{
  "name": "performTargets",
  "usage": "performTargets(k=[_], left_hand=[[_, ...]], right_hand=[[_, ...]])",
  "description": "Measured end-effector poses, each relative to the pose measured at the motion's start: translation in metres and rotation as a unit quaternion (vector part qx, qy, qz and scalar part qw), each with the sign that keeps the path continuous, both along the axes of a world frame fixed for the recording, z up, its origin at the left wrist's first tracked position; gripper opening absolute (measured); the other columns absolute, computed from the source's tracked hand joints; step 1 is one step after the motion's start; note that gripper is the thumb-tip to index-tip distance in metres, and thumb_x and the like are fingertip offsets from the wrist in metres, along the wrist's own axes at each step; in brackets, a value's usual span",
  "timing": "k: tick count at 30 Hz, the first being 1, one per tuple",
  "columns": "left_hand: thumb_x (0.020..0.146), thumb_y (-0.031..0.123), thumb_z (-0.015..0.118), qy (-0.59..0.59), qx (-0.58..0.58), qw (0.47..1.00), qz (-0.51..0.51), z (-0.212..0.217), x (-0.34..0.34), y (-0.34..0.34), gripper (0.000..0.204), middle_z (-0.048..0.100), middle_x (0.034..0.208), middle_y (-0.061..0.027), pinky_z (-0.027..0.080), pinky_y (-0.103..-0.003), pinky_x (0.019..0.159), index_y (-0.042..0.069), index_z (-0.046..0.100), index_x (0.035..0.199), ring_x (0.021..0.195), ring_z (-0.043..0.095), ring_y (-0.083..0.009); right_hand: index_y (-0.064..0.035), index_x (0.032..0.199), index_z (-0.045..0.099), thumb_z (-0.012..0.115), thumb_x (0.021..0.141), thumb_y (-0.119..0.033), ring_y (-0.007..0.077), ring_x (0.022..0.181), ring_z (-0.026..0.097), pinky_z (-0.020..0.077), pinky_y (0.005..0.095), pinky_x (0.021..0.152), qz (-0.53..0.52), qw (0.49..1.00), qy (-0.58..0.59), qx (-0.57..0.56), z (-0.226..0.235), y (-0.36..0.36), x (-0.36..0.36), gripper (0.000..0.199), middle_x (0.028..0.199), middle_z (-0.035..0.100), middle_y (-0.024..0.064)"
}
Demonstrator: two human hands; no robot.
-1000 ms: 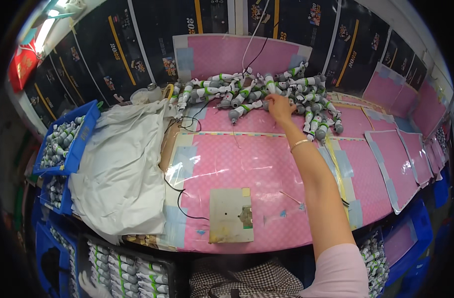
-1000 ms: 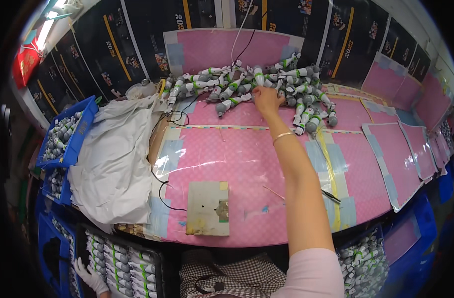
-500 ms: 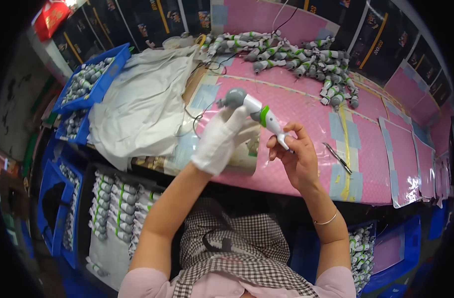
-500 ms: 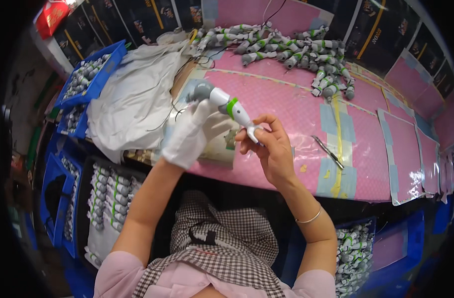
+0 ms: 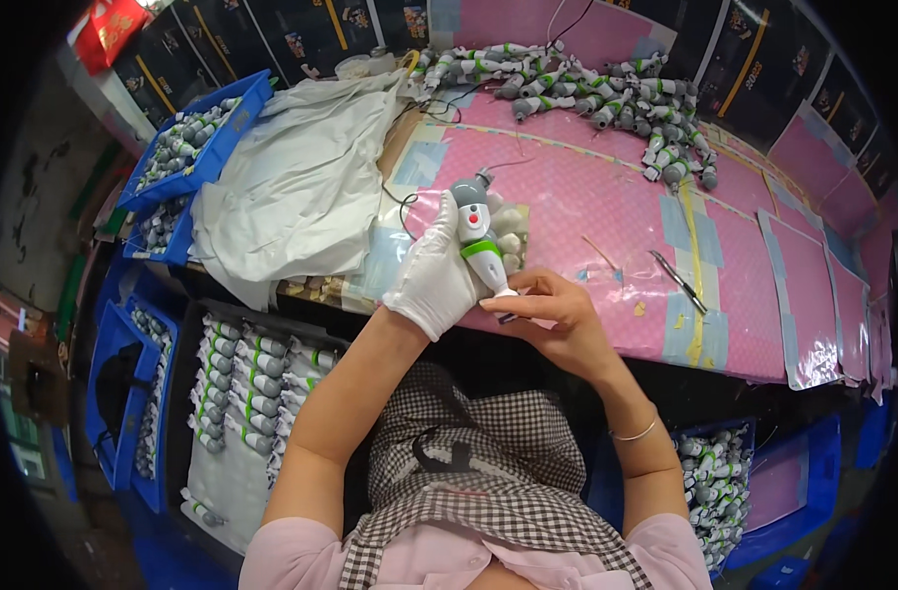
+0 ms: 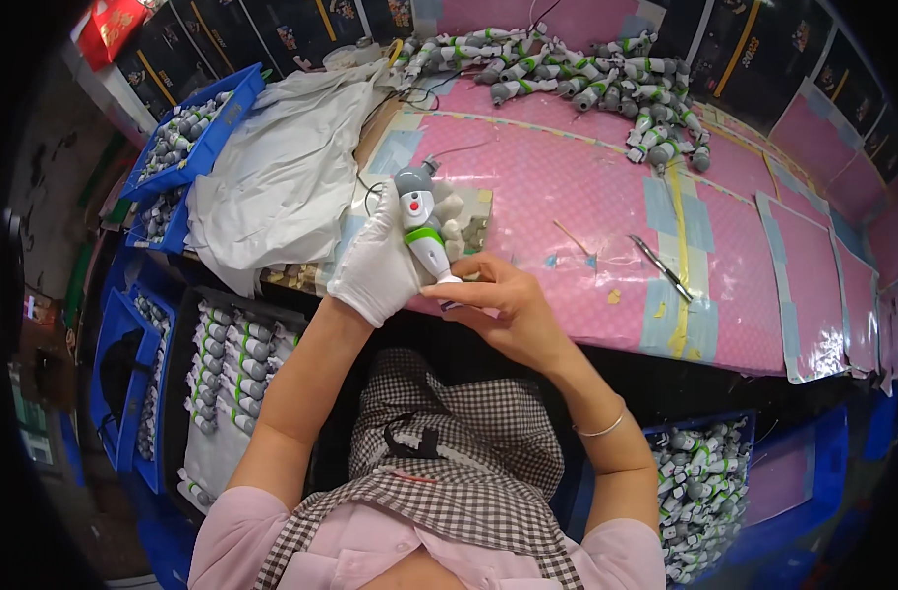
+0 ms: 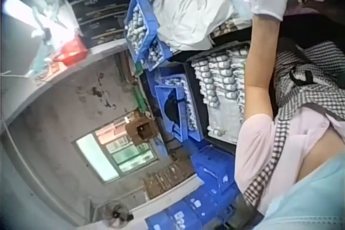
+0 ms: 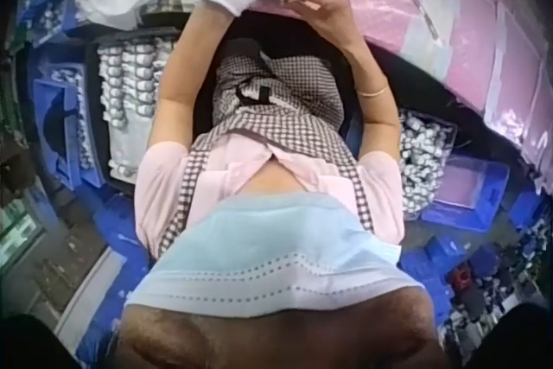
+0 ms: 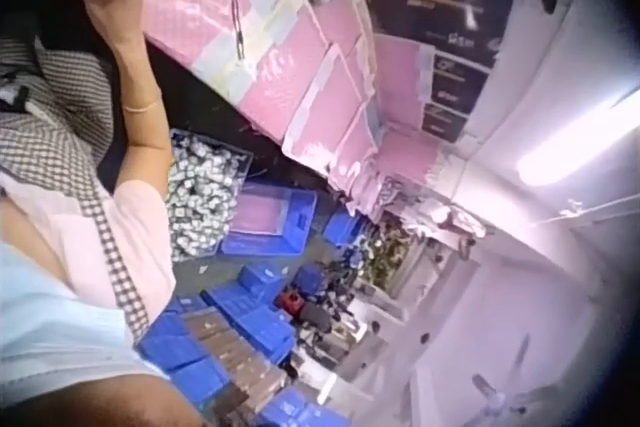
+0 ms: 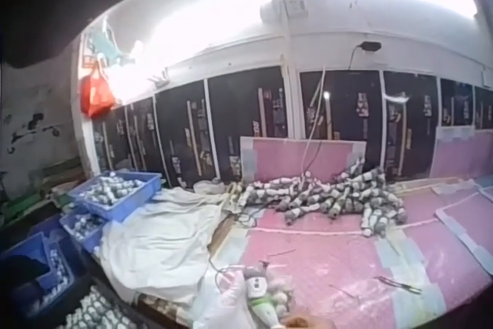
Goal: Assembling plastic toy figures by attaching small components and organizing them into storage trays.
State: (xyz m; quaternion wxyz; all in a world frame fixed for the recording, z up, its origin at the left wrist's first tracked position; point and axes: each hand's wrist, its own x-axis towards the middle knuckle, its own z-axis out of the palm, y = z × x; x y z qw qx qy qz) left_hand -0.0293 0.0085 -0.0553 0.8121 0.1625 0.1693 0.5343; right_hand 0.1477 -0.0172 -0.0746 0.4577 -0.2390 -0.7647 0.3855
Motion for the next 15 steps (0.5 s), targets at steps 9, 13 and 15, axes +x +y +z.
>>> performTargets(k=[9,13,15], left_hand=[[0.096,0.051,0.025,0.108,-0.028,0.992,-0.054,-0.022,-0.002,-0.043,0.057,0.061,0.090,-0.0080,0.050,-0.028,0.064,0.004,0.049,0.118,0.070,0.057,-0.0158],[0.097,0.050,0.022,0.248,0.017,0.967,-0.064,-0.038,-0.007,-0.061,0.058,0.062,0.094,-0.0108,0.048,-0.027,0.062,0.004,0.049,0.118,0.068,0.058,-0.0137],[0.094,0.052,0.035,0.266,0.016,0.961,-0.068,-0.037,-0.007,-0.064,0.060,0.060,0.090,-0.0083,0.047,-0.026,0.061,0.000,0.047,0.121,0.068,0.057,-0.0128]], right_hand=[[0.0046,0.117,0.054,0.053,0.093,-0.018,0.0131,0.066,0.063,0.0529,0.0229,0.064,-0.064,0.855,0.261,-0.443,0.001,0.043,0.006,0.033,0.103,0.064,0.0117],[0.0011,0.112,0.057,0.056,0.091,-0.019,0.0119,0.065,0.063,0.0539,0.0231,0.062,-0.079,0.818,0.359,-0.443,-0.006,0.039,0.006,0.029,0.100,0.065,0.0119],[0.0014,0.107,0.060,0.058,0.088,-0.019,0.0079,0.056,0.056,0.0478,0.0197,0.052,-0.084,0.812,0.332,-0.474,-0.005,0.037,0.012,0.028,0.087,0.065,0.0065]])
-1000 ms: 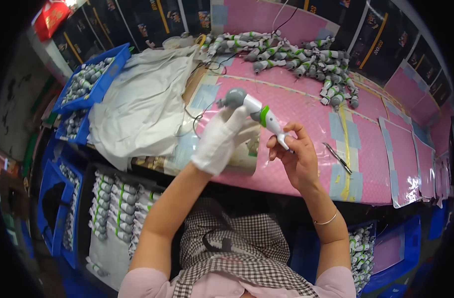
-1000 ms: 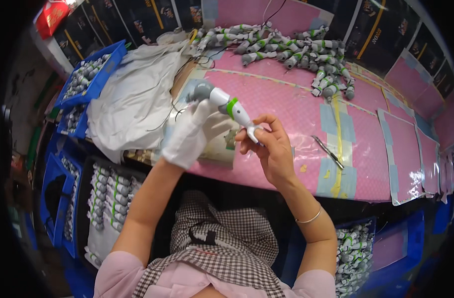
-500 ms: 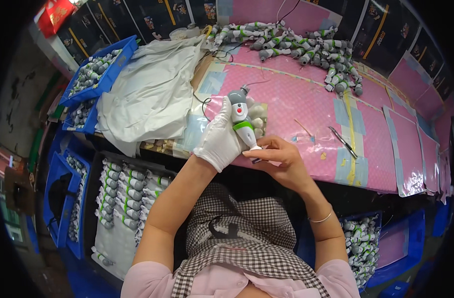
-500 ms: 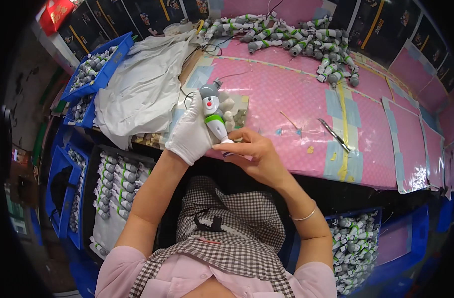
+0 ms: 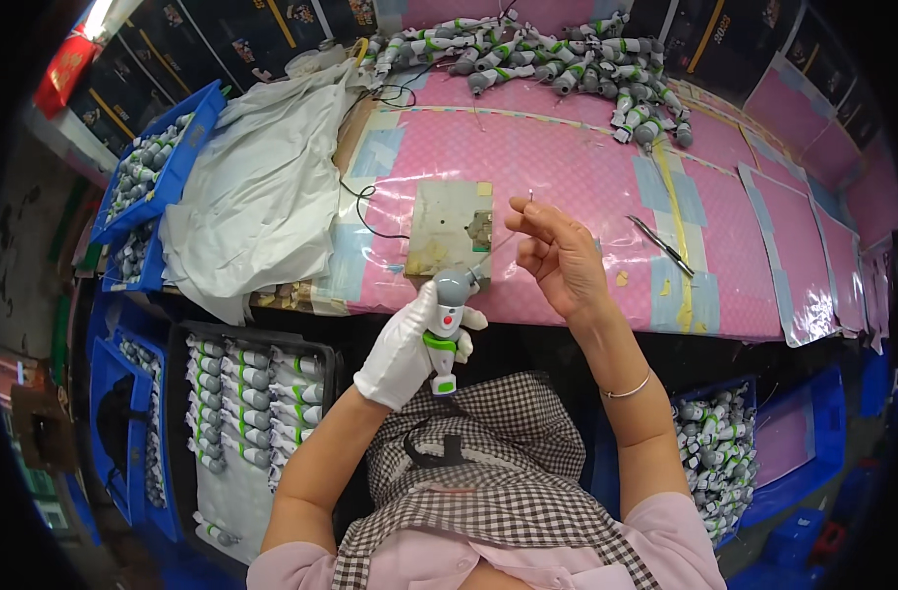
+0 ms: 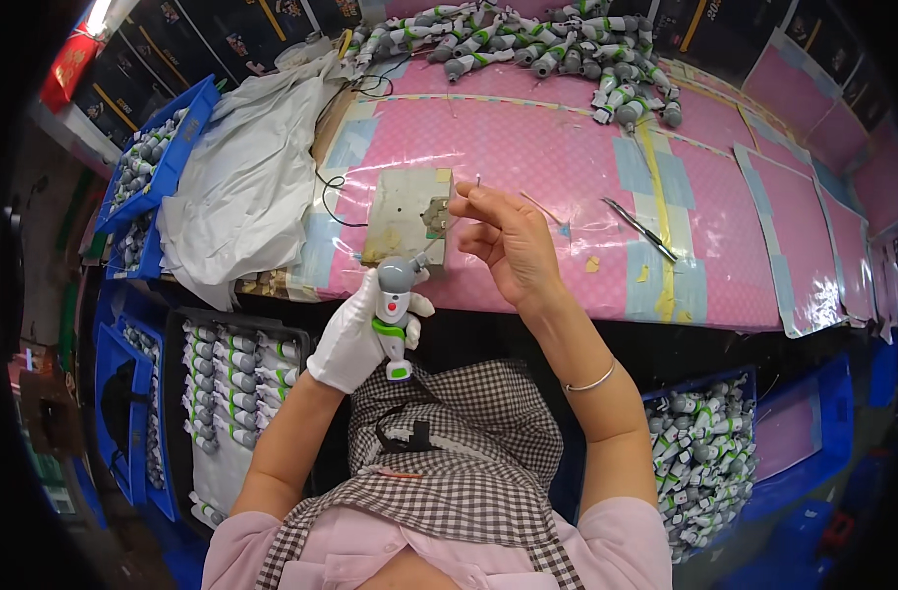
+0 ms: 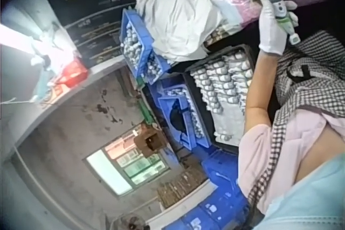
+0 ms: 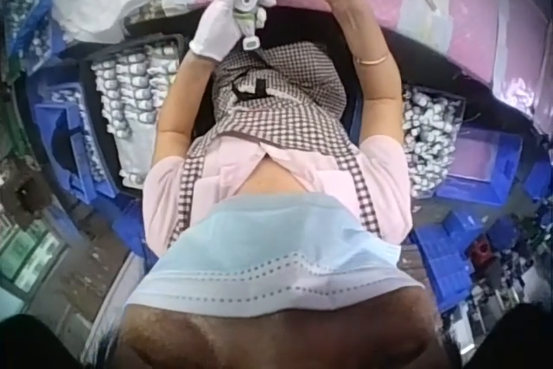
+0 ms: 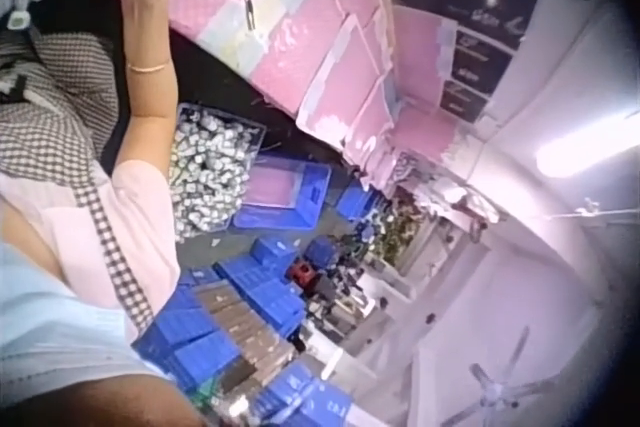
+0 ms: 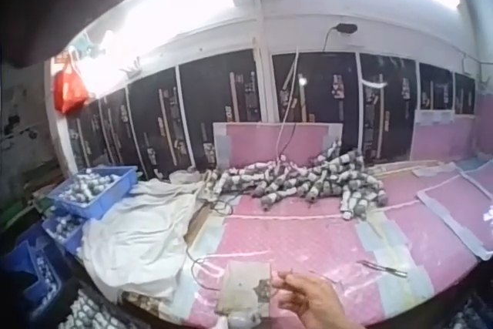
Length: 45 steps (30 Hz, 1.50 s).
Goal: Assembling plastic toy figures by attaching small components and organizing them into storage trays.
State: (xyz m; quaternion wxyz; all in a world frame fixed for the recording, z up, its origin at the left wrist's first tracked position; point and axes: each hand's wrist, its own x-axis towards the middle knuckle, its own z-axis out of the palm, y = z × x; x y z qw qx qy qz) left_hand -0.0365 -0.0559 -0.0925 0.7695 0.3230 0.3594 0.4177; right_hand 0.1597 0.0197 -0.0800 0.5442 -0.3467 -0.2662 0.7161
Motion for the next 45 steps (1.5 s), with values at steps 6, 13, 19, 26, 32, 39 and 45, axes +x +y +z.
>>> performTargets(k=[6,13,19,26,32,39,45], left_hand=[[0.085,0.019,0.060,0.261,0.053,0.963,-0.040,0.003,0.018,-0.009,0.026,0.058,0.079,-0.0037,0.044,-0.023,0.055,0.002,0.052,0.104,0.062,0.055,-0.0089],[0.090,0.021,0.056,0.146,0.067,0.984,0.082,0.014,0.013,0.013,0.028,0.060,0.088,-0.0069,0.051,-0.028,0.067,0.001,0.049,0.108,0.074,0.060,-0.0139],[0.089,0.032,0.059,-0.008,-0.034,0.999,0.037,0.023,0.004,0.028,0.040,0.059,0.093,-0.0060,0.052,-0.031,0.076,0.001,0.051,0.112,0.082,0.061,-0.0154],[0.091,0.029,0.056,0.060,-0.001,0.996,0.060,0.010,0.003,0.020,0.035,0.061,0.086,-0.0064,0.053,-0.030,0.069,0.001,0.053,0.111,0.072,0.063,-0.0177],[0.091,0.023,0.056,0.064,0.011,0.995,0.070,0.010,0.012,0.018,0.028,0.062,0.092,-0.0077,0.053,-0.029,0.070,0.001,0.053,0.108,0.078,0.063,-0.0164],[0.090,0.027,0.057,0.040,0.011,0.993,0.106,0.003,0.014,0.017,0.032,0.061,0.094,-0.0082,0.053,-0.032,0.075,0.001,0.052,0.109,0.081,0.063,-0.0171],[0.089,0.032,0.059,-0.012,-0.005,0.996,0.089,0.004,0.012,0.024,0.038,0.061,0.093,-0.0080,0.053,-0.033,0.076,0.001,0.052,0.109,0.080,0.063,-0.0173]], right_hand=[[-0.0006,0.088,0.067,0.060,0.084,-0.019,0.0030,0.050,0.040,0.0293,0.0183,0.044,0.045,0.949,-0.292,0.113,-0.011,0.010,0.007,0.020,0.066,0.053,-0.0018],[-0.0011,0.078,0.069,0.059,0.079,-0.014,0.0022,0.050,0.038,0.0301,0.0198,0.045,0.064,0.872,-0.417,0.247,-0.029,0.033,0.007,0.017,0.055,0.047,-0.0053],[-0.0026,0.074,0.068,0.059,0.077,-0.017,0.0033,0.048,0.038,0.0299,0.0195,0.045,0.159,0.898,-0.390,0.128,-0.021,0.042,0.008,0.017,0.054,0.047,-0.0043],[-0.0040,0.081,0.069,0.065,0.078,-0.022,0.0040,0.048,0.039,0.0300,0.0197,0.043,0.176,0.975,-0.133,-0.028,-0.013,0.029,0.009,0.018,0.059,0.050,-0.0030],[-0.0004,0.084,0.070,0.067,0.078,-0.018,0.0060,0.052,0.045,0.0355,0.0215,0.047,0.081,0.942,-0.299,0.127,-0.024,0.030,0.012,0.019,0.064,0.058,-0.0011],[-0.0024,0.082,0.071,0.065,0.074,-0.013,0.0101,0.057,0.053,0.0421,0.0259,0.054,0.059,0.782,-0.540,0.306,-0.010,0.029,0.008,0.014,0.069,0.064,0.0066],[0.0004,0.078,0.069,0.064,0.070,-0.012,0.0143,0.056,0.055,0.0436,0.0281,0.054,0.108,0.741,-0.574,0.330,-0.001,0.037,0.008,0.016,0.064,0.062,0.0100]])
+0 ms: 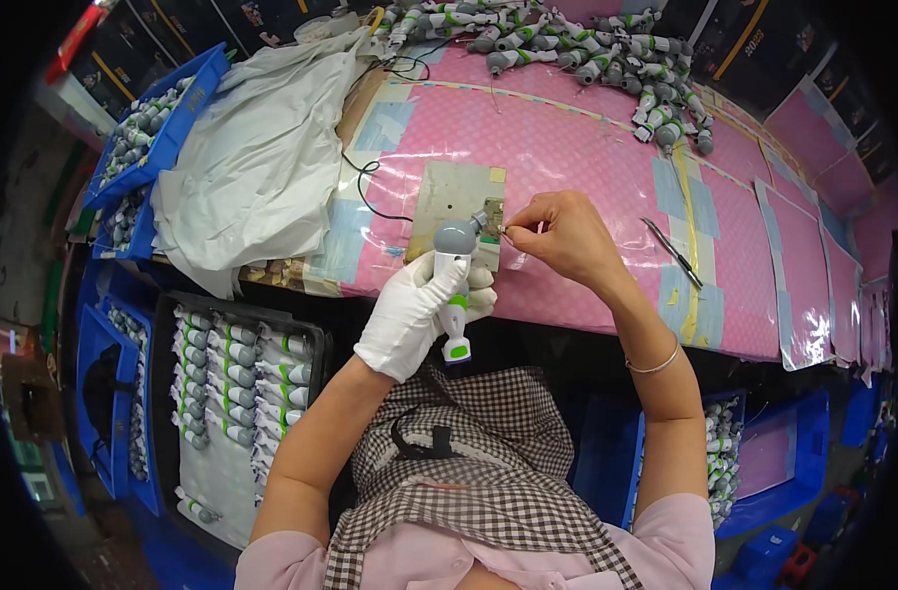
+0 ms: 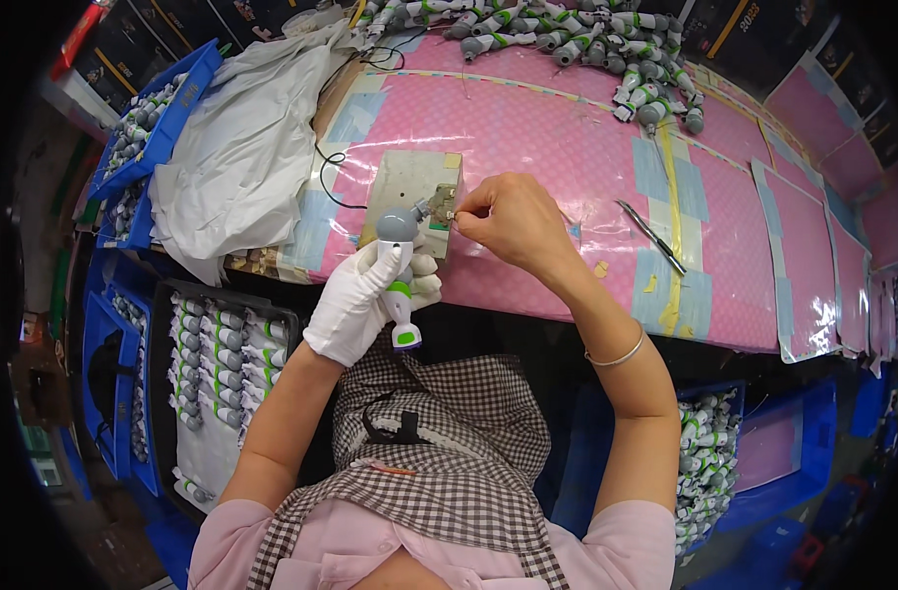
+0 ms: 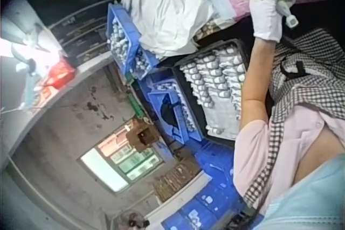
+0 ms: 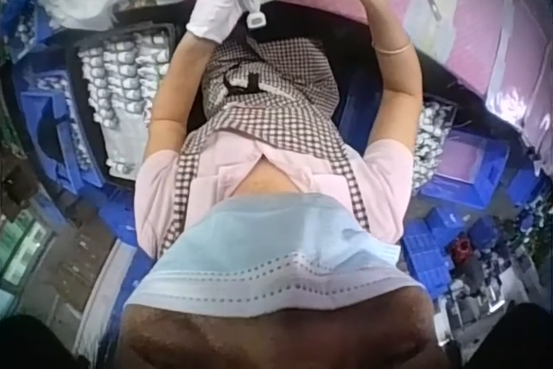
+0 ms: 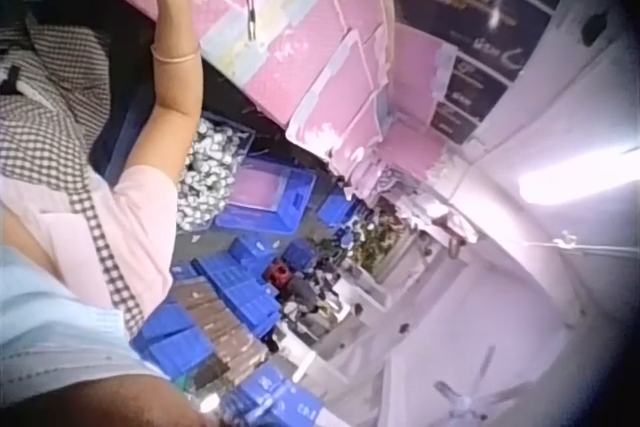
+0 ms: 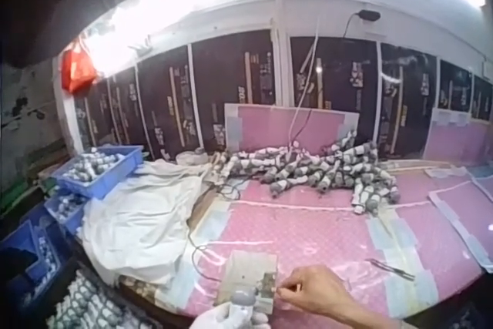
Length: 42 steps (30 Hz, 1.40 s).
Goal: Assembling plastic toy figures by attaching small components and organizing them into storage trays.
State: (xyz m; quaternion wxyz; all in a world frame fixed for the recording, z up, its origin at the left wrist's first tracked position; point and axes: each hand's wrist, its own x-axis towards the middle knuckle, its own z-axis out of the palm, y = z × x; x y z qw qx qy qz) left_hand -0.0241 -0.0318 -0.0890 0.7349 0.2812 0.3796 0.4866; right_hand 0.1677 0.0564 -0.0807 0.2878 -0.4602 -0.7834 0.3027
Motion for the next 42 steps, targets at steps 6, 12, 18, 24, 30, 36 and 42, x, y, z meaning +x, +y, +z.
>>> performTargets(k=[6,12,18,24,30,36,42], left_hand=[[0.089,0.027,0.060,0.026,0.007,1.000,-0.002,0.004,-0.001,0.001,0.033,0.061,0.091,-0.0080,0.053,-0.033,0.075,0.000,0.053,0.108,0.079,0.063,-0.0178],[0.089,0.026,0.060,-0.026,-0.005,1.000,0.009,0.000,-0.001,0.006,0.030,0.062,0.089,-0.0080,0.054,-0.034,0.074,0.001,0.054,0.104,0.076,0.064,-0.0183],[0.090,0.028,0.057,-0.045,-0.027,0.999,-0.013,0.012,-0.007,-0.007,0.033,0.061,0.089,-0.0052,0.054,-0.033,0.072,0.002,0.052,0.110,0.076,0.061,-0.0149],[0.091,0.026,0.056,-0.080,-0.047,0.996,-0.019,0.001,-0.003,-0.025,0.034,0.059,0.089,-0.0050,0.053,-0.031,0.069,0.004,0.047,0.116,0.073,0.059,-0.0123],[0.090,0.023,0.058,-0.129,-0.147,0.978,-0.068,-0.016,0.042,-0.037,0.029,0.057,0.086,-0.0021,0.048,-0.030,0.066,0.005,0.051,0.112,0.070,0.055,-0.0098],[0.090,0.021,0.058,-0.078,-0.167,0.982,-0.039,-0.042,0.044,-0.038,0.023,0.055,0.084,-0.0010,0.048,-0.028,0.062,0.008,0.052,0.108,0.067,0.053,-0.0098],[0.089,0.021,0.059,-0.067,-0.138,0.988,-0.021,-0.052,0.049,-0.043,0.018,0.054,0.082,0.0000,0.047,-0.026,0.059,0.010,0.051,0.101,0.066,0.052,-0.0095]], right_hand=[[0.0025,0.066,0.066,0.065,0.069,-0.015,0.0079,0.053,0.049,0.0385,0.0253,0.051,0.050,0.983,-0.052,-0.170,0.015,0.024,-0.002,0.017,0.055,0.056,0.0023],[-0.0008,0.060,0.062,0.064,0.070,-0.015,0.0051,0.052,0.044,0.0322,0.0218,0.048,0.081,0.958,0.024,-0.273,0.008,0.035,-0.001,0.018,0.054,0.051,-0.0015],[-0.0043,0.081,0.066,0.066,0.077,-0.023,0.0056,0.056,0.048,0.0385,0.0203,0.052,-0.043,0.927,0.239,-0.287,0.017,0.027,0.035,0.019,0.069,0.059,-0.0001],[-0.0013,0.086,0.059,0.064,0.081,-0.020,0.0189,0.069,0.055,0.0445,0.0308,0.064,-0.178,0.951,-0.224,0.120,-0.042,0.013,0.070,0.019,0.074,0.056,0.0094],[-0.0001,0.087,0.057,0.062,0.081,-0.005,0.0129,0.065,0.053,0.0435,0.0250,0.060,-0.284,0.924,0.248,0.058,-0.039,-0.016,0.068,0.010,0.074,0.055,0.0054],[-0.0015,0.091,0.067,0.063,0.075,0.005,0.0105,0.058,0.055,0.0438,0.0221,0.052,-0.108,0.970,0.187,0.108,-0.031,-0.104,0.013,0.019,0.073,0.061,0.0062],[-0.0003,0.084,0.068,0.063,0.070,0.007,0.0098,0.052,0.053,0.0406,0.0212,0.047,-0.133,0.966,0.193,0.105,-0.053,-0.106,-0.009,0.016,0.064,0.058,0.0053]])
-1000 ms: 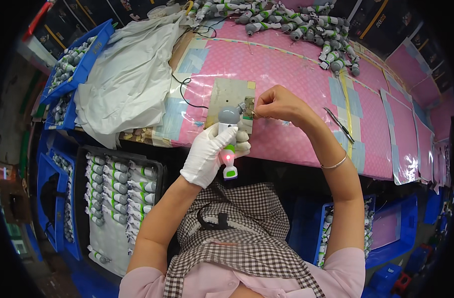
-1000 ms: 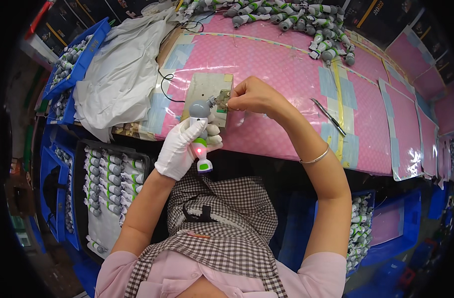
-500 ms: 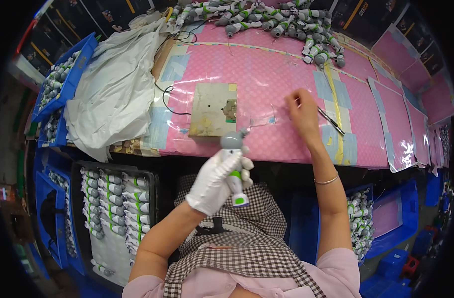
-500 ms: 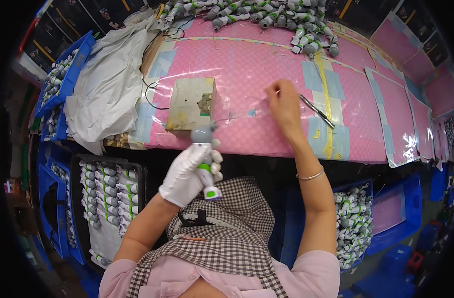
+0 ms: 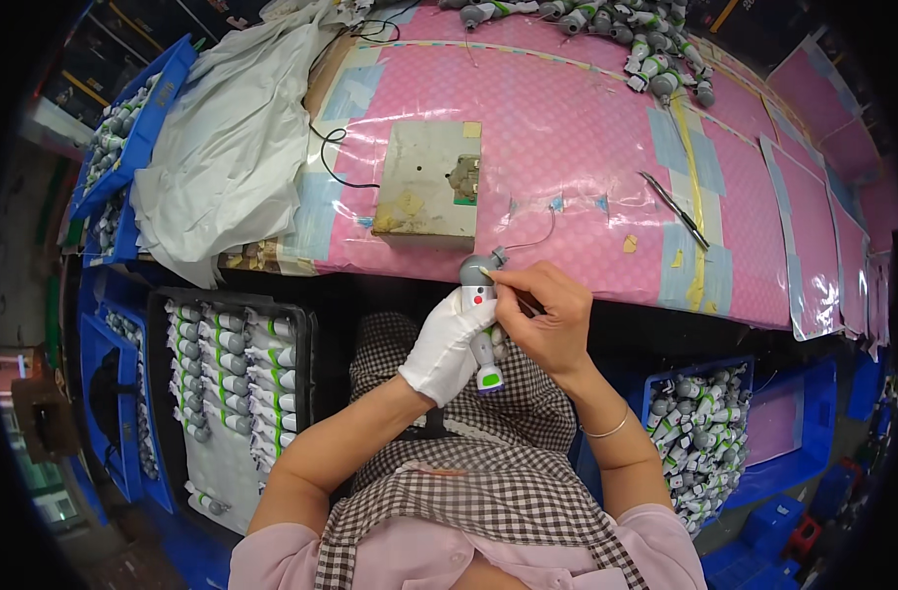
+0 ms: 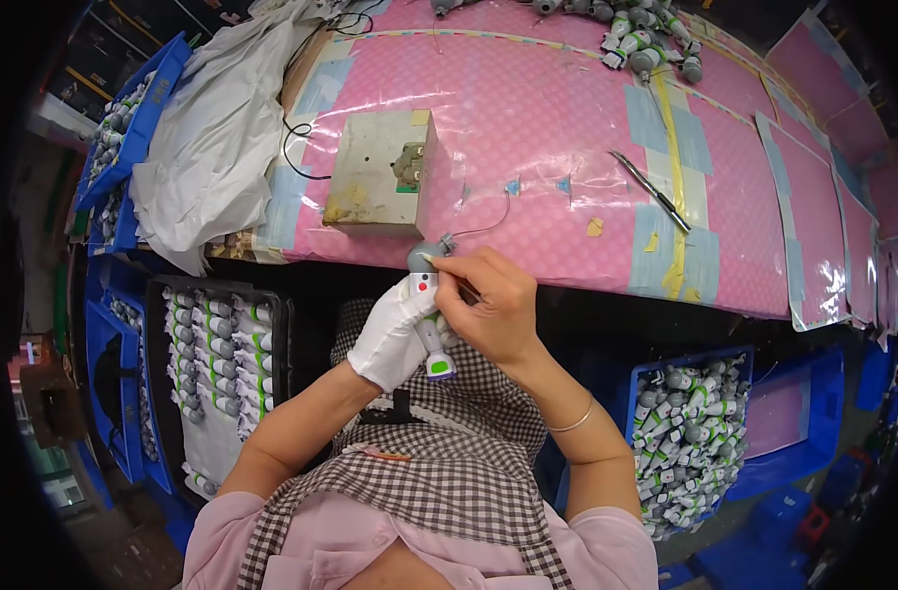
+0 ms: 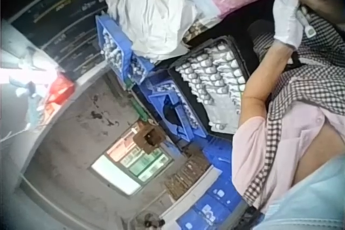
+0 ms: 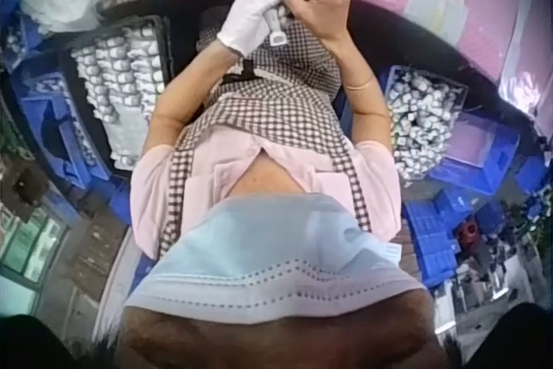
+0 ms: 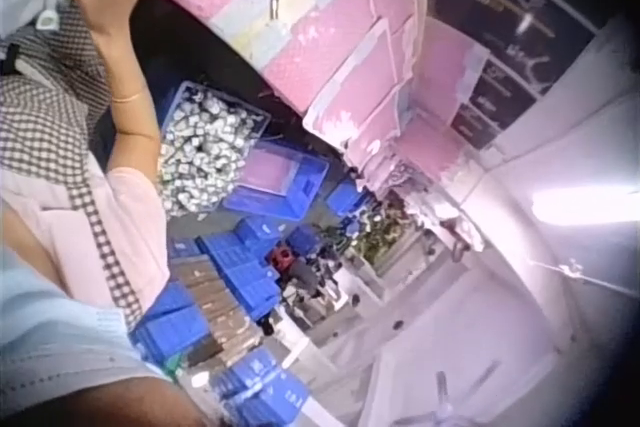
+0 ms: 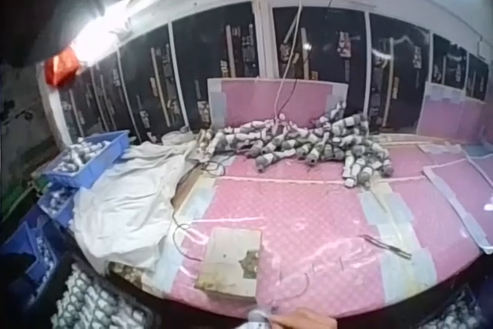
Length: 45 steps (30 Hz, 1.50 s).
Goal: Assembling plastic toy figures by attaching small components and organizing them into storage trays.
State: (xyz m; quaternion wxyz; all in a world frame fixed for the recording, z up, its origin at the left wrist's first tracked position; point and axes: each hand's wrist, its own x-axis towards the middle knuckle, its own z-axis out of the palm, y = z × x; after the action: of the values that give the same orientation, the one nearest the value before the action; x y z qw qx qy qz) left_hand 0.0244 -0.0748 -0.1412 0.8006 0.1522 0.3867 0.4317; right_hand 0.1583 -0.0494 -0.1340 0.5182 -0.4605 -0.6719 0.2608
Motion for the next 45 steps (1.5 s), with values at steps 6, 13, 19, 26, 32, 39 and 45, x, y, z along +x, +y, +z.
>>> performTargets(k=[6,13,19,26,32,39,45], left_hand=[[0.089,0.022,0.060,-0.005,-0.009,0.999,0.033,0.007,0.004,-0.001,0.018,0.055,0.086,-0.0001,0.047,-0.026,0.060,0.010,0.051,0.099,0.070,0.054,-0.0102],[0.088,0.023,0.060,0.002,-0.001,1.000,0.020,0.001,0.003,0.000,0.018,0.055,0.088,0.0003,0.047,-0.025,0.060,0.011,0.052,0.098,0.072,0.054,-0.0098],[0.088,0.025,0.060,0.002,0.002,1.000,0.005,0.006,0.001,0.001,0.020,0.054,0.087,0.0014,0.045,-0.023,0.060,0.011,0.052,0.100,0.071,0.052,-0.0074],[0.088,0.024,0.060,0.008,0.000,1.000,-0.008,0.005,0.001,-0.001,0.021,0.055,0.091,0.0010,0.048,-0.025,0.066,0.010,0.052,0.102,0.076,0.055,-0.0086],[0.088,0.024,0.060,0.004,-0.002,1.000,-0.008,0.002,-0.001,0.001,0.021,0.056,0.092,0.0003,0.048,-0.025,0.066,0.010,0.052,0.102,0.077,0.055,-0.0090],[0.089,0.022,0.058,0.000,-0.011,1.000,-0.003,0.004,-0.001,0.000,0.017,0.055,0.087,0.0004,0.046,-0.022,0.061,0.009,0.053,0.100,0.071,0.053,-0.0069],[0.088,0.024,0.060,0.010,0.012,1.000,-0.020,0.003,-0.006,0.002,0.020,0.056,0.090,-0.0001,0.049,-0.027,0.066,0.010,0.052,0.099,0.073,0.055,-0.0103]], right_hand=[[0.0004,0.080,0.066,0.063,0.067,0.007,0.0084,0.050,0.051,0.0389,0.0207,0.045,-0.030,0.999,-0.017,0.029,0.000,-0.005,-0.007,0.014,0.062,0.056,0.0044],[0.0022,0.079,0.064,0.062,0.068,0.007,0.0088,0.052,0.053,0.0414,0.0207,0.047,-0.036,0.998,-0.045,0.006,0.001,-0.008,-0.006,0.012,0.062,0.056,0.0056],[0.0002,0.078,0.062,0.063,0.066,0.005,0.0182,0.051,0.056,0.0452,0.0272,0.047,-0.032,0.999,-0.016,0.020,-0.001,0.002,-0.009,0.013,0.061,0.056,0.0092],[0.0011,0.078,0.062,0.064,0.066,0.005,0.0166,0.048,0.055,0.0435,0.0260,0.045,-0.029,0.999,-0.030,0.029,0.000,-0.001,-0.008,0.013,0.061,0.056,0.0087],[0.0008,0.078,0.062,0.064,0.065,0.005,0.0160,0.049,0.055,0.0440,0.0256,0.045,-0.026,0.997,-0.075,0.016,0.001,-0.003,-0.005,0.013,0.061,0.057,0.0082],[0.0004,0.077,0.062,0.064,0.066,0.005,0.0169,0.050,0.056,0.0444,0.0263,0.046,-0.030,0.997,-0.075,0.016,0.000,-0.004,-0.006,0.013,0.062,0.057,0.0085],[0.0025,0.077,0.065,0.063,0.068,0.007,0.0043,0.049,0.048,0.0360,0.0190,0.044,-0.030,0.998,-0.025,0.039,-0.002,-0.001,-0.009,0.011,0.060,0.055,0.0031]])
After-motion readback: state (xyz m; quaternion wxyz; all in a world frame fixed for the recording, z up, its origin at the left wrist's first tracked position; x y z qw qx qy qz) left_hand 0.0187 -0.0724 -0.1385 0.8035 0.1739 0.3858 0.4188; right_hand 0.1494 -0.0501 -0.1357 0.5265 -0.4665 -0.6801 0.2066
